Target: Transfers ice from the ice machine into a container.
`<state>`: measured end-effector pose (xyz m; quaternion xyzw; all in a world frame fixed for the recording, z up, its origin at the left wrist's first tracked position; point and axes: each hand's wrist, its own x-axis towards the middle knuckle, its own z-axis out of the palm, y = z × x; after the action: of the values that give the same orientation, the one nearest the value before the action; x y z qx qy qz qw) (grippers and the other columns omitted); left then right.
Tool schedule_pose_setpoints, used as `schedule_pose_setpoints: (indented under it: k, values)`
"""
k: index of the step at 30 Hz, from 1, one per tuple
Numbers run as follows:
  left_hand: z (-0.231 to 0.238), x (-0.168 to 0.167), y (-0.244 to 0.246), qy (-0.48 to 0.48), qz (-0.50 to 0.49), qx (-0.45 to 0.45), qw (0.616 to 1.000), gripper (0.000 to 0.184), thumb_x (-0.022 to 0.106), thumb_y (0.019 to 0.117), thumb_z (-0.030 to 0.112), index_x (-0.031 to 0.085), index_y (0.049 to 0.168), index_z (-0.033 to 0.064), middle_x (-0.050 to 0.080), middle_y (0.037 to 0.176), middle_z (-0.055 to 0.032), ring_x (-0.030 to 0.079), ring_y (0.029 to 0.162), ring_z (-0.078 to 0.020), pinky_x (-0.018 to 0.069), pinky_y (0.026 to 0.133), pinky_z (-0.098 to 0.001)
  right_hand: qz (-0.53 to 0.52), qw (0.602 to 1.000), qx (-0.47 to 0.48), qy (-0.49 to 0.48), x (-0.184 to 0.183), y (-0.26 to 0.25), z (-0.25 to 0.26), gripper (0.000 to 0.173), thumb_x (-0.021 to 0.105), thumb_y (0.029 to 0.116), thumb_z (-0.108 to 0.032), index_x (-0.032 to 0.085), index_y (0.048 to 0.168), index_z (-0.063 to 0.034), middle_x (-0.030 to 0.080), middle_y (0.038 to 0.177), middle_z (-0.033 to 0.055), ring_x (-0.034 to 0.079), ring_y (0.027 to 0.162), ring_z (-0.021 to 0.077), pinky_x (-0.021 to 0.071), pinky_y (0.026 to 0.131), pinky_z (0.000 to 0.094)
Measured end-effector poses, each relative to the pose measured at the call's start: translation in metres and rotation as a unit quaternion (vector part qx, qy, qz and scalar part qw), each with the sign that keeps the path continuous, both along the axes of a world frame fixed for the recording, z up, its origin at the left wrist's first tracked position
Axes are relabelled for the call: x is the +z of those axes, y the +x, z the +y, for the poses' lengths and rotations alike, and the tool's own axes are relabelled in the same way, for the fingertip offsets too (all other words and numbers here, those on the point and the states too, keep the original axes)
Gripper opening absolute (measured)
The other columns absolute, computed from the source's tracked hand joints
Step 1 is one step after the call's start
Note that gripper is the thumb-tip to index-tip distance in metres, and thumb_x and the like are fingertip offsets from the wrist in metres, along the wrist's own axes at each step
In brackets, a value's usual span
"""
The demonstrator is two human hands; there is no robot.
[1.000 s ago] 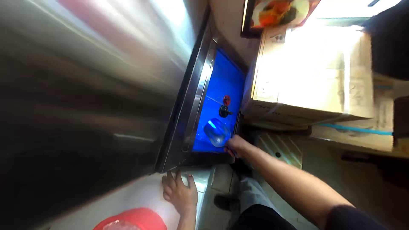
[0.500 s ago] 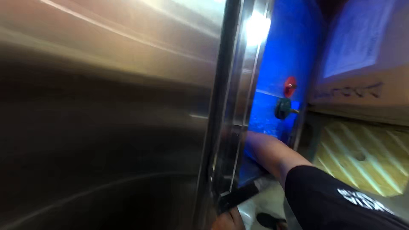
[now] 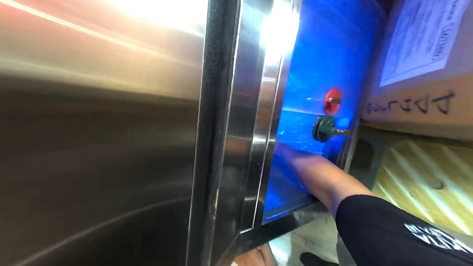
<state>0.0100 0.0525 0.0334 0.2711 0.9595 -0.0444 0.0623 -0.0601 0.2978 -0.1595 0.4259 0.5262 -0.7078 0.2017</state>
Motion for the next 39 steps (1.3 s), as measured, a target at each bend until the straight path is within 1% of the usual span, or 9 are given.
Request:
schedule_pose_setpoints:
  k: [1,3,8,11,19,23,26,32,39]
  values:
    - [0.005,0.005,0.0,-0.028,-0.021,0.015,0.999,0.047,0.045,0.0941,0.026,0.075,0.105,-0.0088,0.07,0.119,-0.0295,0.06,0.125,-0.0437,0.0313,0.115,-0.0544,0.025,0.999,-0.025,0.04,-0.025,-0.005,-0.013,0.036,0.063,0.0985,-0.019,0.062,0.124,0.0073,0.064,0.123,0.0282,0.063,0.116,0.0403,0.0485,0.099,0.0591]
    - [-0.047,-0.038,-0.013,0.103,0.093,-0.086,0.987,0.046,0.047,0.0969,0.036,0.075,0.093,0.0004,0.071,0.104,-0.0251,0.061,0.111,-0.0441,0.0325,0.11,-0.0585,0.074,0.991,-0.069,0.092,-0.064,-0.008,-0.031,0.033,0.069,0.0906,-0.021,0.067,0.114,0.0015,0.07,0.101,0.0225,0.069,0.09,0.0357,0.0562,0.08,0.0587]
    - [-0.066,-0.046,-0.021,0.09,0.091,-0.09,0.988,0.054,0.04,0.0981,0.049,0.077,0.108,0.0103,0.067,0.13,-0.0198,0.046,0.136,-0.0468,0.0316,0.111,-0.0644,0.097,0.985,-0.143,-0.01,-0.004,0.045,-0.014,0.042,0.062,0.0928,-0.01,0.062,0.134,-0.0135,0.059,0.073,0.0078,0.048,0.049,0.0131,0.0406,0.044,0.0296]
    - [-0.068,-0.048,-0.021,0.078,0.076,-0.068,0.992,0.053,0.041,0.0969,0.05,0.077,0.114,0.0157,0.057,0.145,-0.0212,0.037,0.144,-0.0501,0.0289,0.112,-0.0671,0.079,0.989,-0.122,0.041,0.041,0.097,-0.012,0.051,0.061,0.0932,-0.013,0.058,0.144,-0.0197,0.06,0.074,0.0083,0.048,0.05,0.0143,0.0419,0.047,0.0324]
    - [-0.07,-0.031,-0.025,0.113,-0.051,-0.032,0.992,0.045,0.058,0.096,0.049,0.073,0.125,0.0188,0.037,0.164,-0.0113,0.022,0.153,-0.0481,0.0206,0.117,-0.0709,0.018,0.975,-0.196,0.099,0.136,0.243,-0.056,0.035,0.062,0.0947,-0.011,0.063,0.13,-0.0107,0.06,0.07,0.0066,0.049,0.048,0.0134,0.0417,0.044,0.0295]
    - [-0.098,0.018,0.005,0.311,-0.143,-0.082,0.936,0.044,0.067,0.0933,0.032,0.069,0.126,0.0023,0.053,0.15,-0.0204,0.042,0.146,-0.0386,0.0343,0.122,-0.0538,-0.01,0.962,-0.229,0.147,0.181,0.304,-0.089,0.028,0.063,0.0939,-0.009,0.067,0.122,-0.0098,0.06,0.066,0.0057,0.048,0.045,0.013,0.0414,0.042,0.0298]
    - [-0.151,0.055,0.035,0.4,-0.064,-0.169,0.898,0.039,0.062,0.0948,0.038,0.075,0.117,0.0089,0.062,0.142,-0.0134,0.046,0.144,-0.0351,0.0358,0.122,-0.054,-0.009,0.956,-0.231,0.183,0.222,0.333,-0.122,0.03,0.064,0.0927,-0.008,0.066,0.123,-0.0099,0.059,0.064,0.0064,0.047,0.043,0.0139,0.0407,0.039,0.0313]
    - [-0.289,0.083,0.039,0.452,0.033,-0.092,0.887,0.048,0.063,0.0942,0.051,0.071,0.123,0.0137,0.061,0.143,-0.0128,0.045,0.144,-0.0342,0.0367,0.12,-0.0558,0.078,0.968,-0.144,0.189,0.306,0.342,-0.202,0.024,0.06,0.0927,-0.003,0.061,0.117,-0.0065,0.06,0.06,0.0014,0.05,0.043,0.0099,0.0432,0.04,0.0265]
    - [-0.371,0.068,0.01,0.441,0.074,0.067,0.892,0.098,0.067,0.0842,0.069,0.046,0.15,-0.0022,0.042,0.156,-0.028,0.036,0.149,-0.0416,0.0313,0.122,-0.0581,0.153,0.971,0.075,0.169,0.362,0.243,-0.303,0.035,0.059,0.0949,-0.009,0.061,0.13,-0.0098,0.061,0.067,0.0059,0.05,0.046,0.0132,0.0434,0.041,0.0299]
